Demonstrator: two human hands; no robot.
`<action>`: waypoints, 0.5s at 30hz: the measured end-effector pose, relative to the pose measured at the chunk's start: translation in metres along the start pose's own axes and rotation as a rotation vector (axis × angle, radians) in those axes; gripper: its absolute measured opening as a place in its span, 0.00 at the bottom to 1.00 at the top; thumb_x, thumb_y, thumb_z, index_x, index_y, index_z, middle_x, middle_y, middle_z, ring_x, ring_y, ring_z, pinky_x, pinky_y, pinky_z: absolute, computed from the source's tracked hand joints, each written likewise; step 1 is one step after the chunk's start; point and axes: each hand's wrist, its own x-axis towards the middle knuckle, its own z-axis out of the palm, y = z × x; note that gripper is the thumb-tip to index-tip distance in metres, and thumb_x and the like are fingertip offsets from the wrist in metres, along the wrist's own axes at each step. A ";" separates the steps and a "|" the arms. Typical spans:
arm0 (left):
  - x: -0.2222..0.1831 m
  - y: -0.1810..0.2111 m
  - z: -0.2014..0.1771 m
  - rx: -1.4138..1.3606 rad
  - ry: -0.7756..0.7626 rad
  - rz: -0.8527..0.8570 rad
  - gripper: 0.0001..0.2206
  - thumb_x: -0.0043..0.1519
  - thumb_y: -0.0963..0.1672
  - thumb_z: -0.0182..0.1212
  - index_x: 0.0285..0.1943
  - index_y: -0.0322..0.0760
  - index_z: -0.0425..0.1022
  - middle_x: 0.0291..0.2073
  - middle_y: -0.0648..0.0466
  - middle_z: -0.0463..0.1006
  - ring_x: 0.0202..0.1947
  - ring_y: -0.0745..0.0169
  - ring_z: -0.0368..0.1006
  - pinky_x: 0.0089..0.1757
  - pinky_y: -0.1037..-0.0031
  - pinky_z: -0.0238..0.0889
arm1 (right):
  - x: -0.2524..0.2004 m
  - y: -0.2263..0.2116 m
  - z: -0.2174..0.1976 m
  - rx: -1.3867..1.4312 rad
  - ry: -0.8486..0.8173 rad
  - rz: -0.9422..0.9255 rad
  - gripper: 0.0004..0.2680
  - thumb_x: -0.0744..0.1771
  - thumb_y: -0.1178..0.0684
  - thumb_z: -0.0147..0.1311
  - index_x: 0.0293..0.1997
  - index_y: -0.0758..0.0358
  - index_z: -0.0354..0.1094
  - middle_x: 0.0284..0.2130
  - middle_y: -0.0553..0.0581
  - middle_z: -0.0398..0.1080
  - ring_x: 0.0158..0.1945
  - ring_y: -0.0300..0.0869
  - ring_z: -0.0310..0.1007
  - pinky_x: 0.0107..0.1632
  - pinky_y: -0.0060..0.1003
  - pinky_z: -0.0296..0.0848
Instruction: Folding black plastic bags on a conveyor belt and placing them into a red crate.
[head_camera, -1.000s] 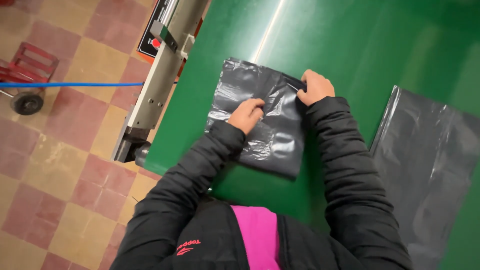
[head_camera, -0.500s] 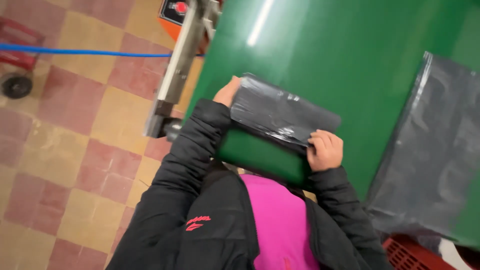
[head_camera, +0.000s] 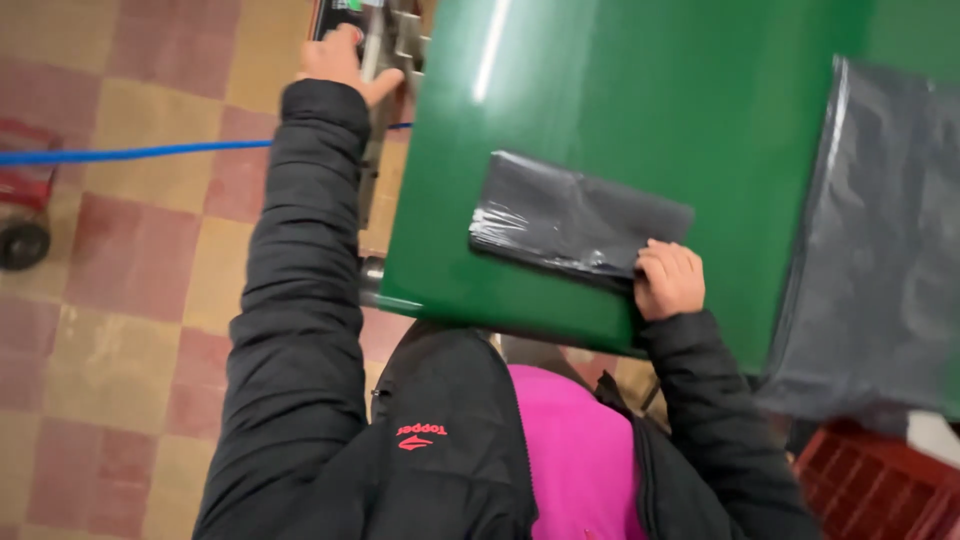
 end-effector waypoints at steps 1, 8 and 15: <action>0.002 -0.002 0.004 0.044 -0.008 0.009 0.37 0.55 0.61 0.72 0.66 0.41 0.68 0.55 0.44 0.72 0.58 0.36 0.64 0.49 0.44 0.64 | 0.002 -0.002 -0.004 0.004 0.008 -0.007 0.08 0.60 0.65 0.58 0.38 0.60 0.67 0.43 0.55 0.74 0.54 0.51 0.75 0.59 0.48 0.70; -0.001 0.018 -0.035 0.297 0.044 0.163 0.36 0.62 0.62 0.68 0.68 0.38 0.68 0.55 0.41 0.71 0.48 0.31 0.66 0.40 0.45 0.64 | 0.002 -0.013 -0.013 0.016 -0.003 -0.006 0.08 0.60 0.64 0.59 0.38 0.61 0.67 0.42 0.55 0.73 0.54 0.51 0.74 0.60 0.50 0.70; -0.096 0.190 -0.044 0.067 0.186 0.330 0.11 0.59 0.45 0.62 0.45 0.34 0.78 0.43 0.40 0.78 0.41 0.40 0.74 0.43 0.54 0.69 | 0.043 -0.052 -0.048 0.105 -0.016 0.073 0.13 0.58 0.53 0.61 0.42 0.65 0.71 0.44 0.61 0.72 0.57 0.59 0.69 0.61 0.57 0.65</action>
